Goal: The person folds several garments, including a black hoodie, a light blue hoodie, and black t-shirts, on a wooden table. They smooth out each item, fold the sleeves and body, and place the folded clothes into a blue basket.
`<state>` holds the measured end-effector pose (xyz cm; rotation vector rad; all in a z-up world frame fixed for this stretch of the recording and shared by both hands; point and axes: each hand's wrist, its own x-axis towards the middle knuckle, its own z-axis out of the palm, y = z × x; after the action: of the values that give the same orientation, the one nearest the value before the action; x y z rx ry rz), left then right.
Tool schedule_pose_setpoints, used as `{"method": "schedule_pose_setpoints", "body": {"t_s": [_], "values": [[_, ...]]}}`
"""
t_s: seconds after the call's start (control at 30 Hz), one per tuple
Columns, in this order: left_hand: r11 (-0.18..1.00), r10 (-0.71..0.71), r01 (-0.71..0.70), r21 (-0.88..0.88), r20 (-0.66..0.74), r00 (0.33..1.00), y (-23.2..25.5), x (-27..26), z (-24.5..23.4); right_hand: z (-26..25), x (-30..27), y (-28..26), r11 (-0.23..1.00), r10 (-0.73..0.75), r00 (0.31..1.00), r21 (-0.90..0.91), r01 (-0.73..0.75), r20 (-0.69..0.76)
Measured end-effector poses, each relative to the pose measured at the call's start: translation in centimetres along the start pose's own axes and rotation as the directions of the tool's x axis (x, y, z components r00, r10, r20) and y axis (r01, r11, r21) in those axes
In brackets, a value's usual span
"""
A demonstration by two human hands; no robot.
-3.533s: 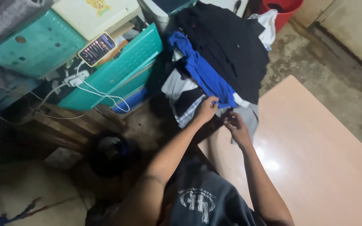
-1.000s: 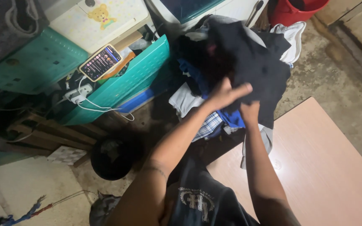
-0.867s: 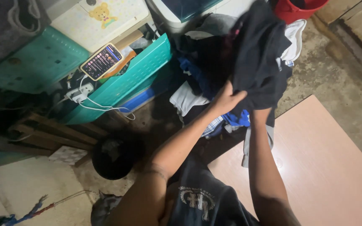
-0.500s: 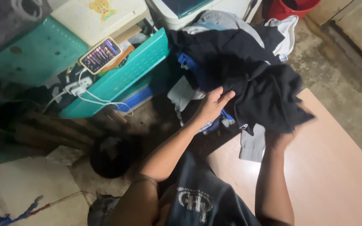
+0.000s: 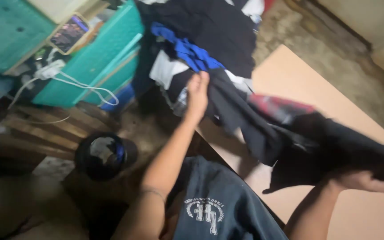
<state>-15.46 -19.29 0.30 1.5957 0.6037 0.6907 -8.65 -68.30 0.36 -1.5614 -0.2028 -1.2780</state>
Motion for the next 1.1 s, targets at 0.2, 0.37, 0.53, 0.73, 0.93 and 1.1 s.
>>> {"method": "schedule_pose_setpoints", "body": {"t_s": [0.2,0.37,0.53,0.73,0.93,1.1], "values": [[0.918,-0.3,0.314,-0.243,0.095,0.949,-4.8,1.5,-0.4,-11.7,2.7,4.0,0.879,0.459,0.886,0.184,-0.441,-0.067],[0.827,-0.348,-0.004,0.562,0.518,0.781,-19.6,0.2,-0.8,-18.9,-5.9,10.3,0.25,0.962,0.265,0.187,-0.95,0.059],[0.643,-0.495,-0.249,0.724,0.641,0.587,-19.0,-6.5,2.8,-15.6,-16.1,3.1,0.491,0.851,0.487,-0.624,-0.608,0.196],[0.941,-0.22,-0.151,0.304,0.884,0.412,2.2,-14.8,10.5,-3.5,-20.5,-10.8,0.748,0.601,0.138,-0.492,-0.446,0.788],[0.92,0.39,-0.115,-0.374,0.902,0.187,17.4,-11.5,10.9,-4.8,-24.3,-4.7,0.725,0.654,0.414,-0.368,-0.582,0.633],[0.927,0.26,-0.326,-0.186,0.945,0.2,20.5,-7.5,11.2,-0.7,-8.9,-14.5,0.685,0.6,0.496,-0.083,-0.724,0.628]]}}
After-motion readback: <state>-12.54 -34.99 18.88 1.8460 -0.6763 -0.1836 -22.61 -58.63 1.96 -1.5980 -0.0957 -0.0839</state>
